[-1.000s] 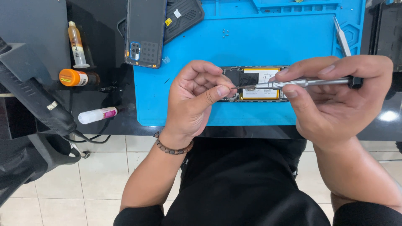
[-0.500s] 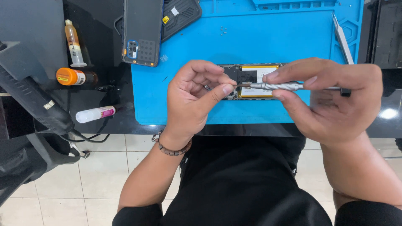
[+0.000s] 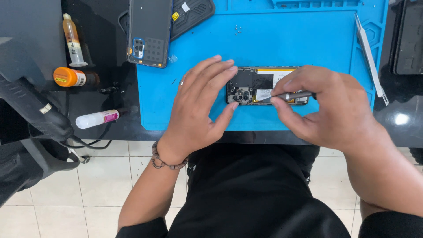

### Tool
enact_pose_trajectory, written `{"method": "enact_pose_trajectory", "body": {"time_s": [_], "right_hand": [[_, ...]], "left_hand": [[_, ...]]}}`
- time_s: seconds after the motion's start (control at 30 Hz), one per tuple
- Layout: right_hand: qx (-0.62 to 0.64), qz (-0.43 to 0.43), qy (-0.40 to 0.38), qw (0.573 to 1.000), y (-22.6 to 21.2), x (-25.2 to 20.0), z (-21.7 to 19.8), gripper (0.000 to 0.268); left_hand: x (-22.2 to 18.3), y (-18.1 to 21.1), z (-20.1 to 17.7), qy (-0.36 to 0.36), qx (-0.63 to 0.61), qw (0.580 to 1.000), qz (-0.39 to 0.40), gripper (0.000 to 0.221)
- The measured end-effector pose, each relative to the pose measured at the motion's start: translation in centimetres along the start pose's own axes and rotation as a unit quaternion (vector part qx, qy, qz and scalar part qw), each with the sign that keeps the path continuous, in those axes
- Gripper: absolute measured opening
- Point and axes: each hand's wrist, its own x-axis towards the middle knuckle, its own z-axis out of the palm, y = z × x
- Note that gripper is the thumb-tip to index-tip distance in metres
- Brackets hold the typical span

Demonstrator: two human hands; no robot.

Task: The person uses a screwdriver to remove several screws from the internal frame of a disassembled smartphone. They then place the back cover onto the device and press the edges to secure it.

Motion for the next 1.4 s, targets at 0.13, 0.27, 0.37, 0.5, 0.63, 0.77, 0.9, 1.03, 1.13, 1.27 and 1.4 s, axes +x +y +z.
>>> {"method": "enact_pose_trajectory", "body": {"time_s": [0.13,0.27,0.37,0.5,0.63,0.77,0.9,1.03,1.13,1.27,1.4], "right_hand": [[0.012,-0.099,-0.019,0.995,0.0,0.6,0.5,0.026],[0.009,-0.134,-0.02,0.991,0.0,0.9,0.6,0.026],[-0.005,-0.137,-0.027,0.99,0.2,0.9,0.8,0.028],[-0.029,-0.154,-0.041,0.987,-0.5,1.4,0.4,0.024],[-0.016,-0.216,-0.084,0.973,-2.1,2.4,-0.8,0.023],[-0.062,-0.231,-0.1,0.966,-3.5,2.9,-1.2,0.01],[-0.167,-0.253,-0.001,0.953,-2.6,2.6,-0.4,0.033],[-0.16,-0.245,-0.047,0.955,-3.2,3.1,-0.5,0.02],[-0.131,-0.252,-0.017,0.959,-2.6,2.7,0.0,0.019],[-0.159,-0.266,-0.007,0.951,-2.9,3.0,-0.4,0.037],[-0.104,-0.238,-0.043,0.965,-2.9,3.2,0.0,0.009]], "left_hand": [[-0.4,-0.6,0.4,-0.045,0.044,0.998,-0.019,0.047],[-0.2,-0.7,0.5,-0.07,0.056,0.996,-0.029,0.05],[-0.1,-0.7,0.4,-0.073,0.052,0.995,-0.031,0.049],[0.0,-0.7,0.4,-0.072,0.055,0.995,-0.031,0.049],[0.1,-0.6,0.3,-0.072,0.055,0.995,-0.032,0.049],[0.1,-0.6,0.3,-0.073,0.059,0.995,-0.031,0.05],[0.3,-0.6,0.3,-0.071,0.057,0.995,-0.035,0.048],[0.2,-0.6,0.2,-0.074,0.051,0.995,-0.036,0.048],[0.2,-0.6,0.2,-0.071,0.053,0.996,-0.034,0.047],[0.1,-0.7,0.3,-0.079,0.059,0.995,-0.036,0.049],[0.3,-0.6,0.2,-0.081,0.059,0.994,-0.037,0.049]]}}
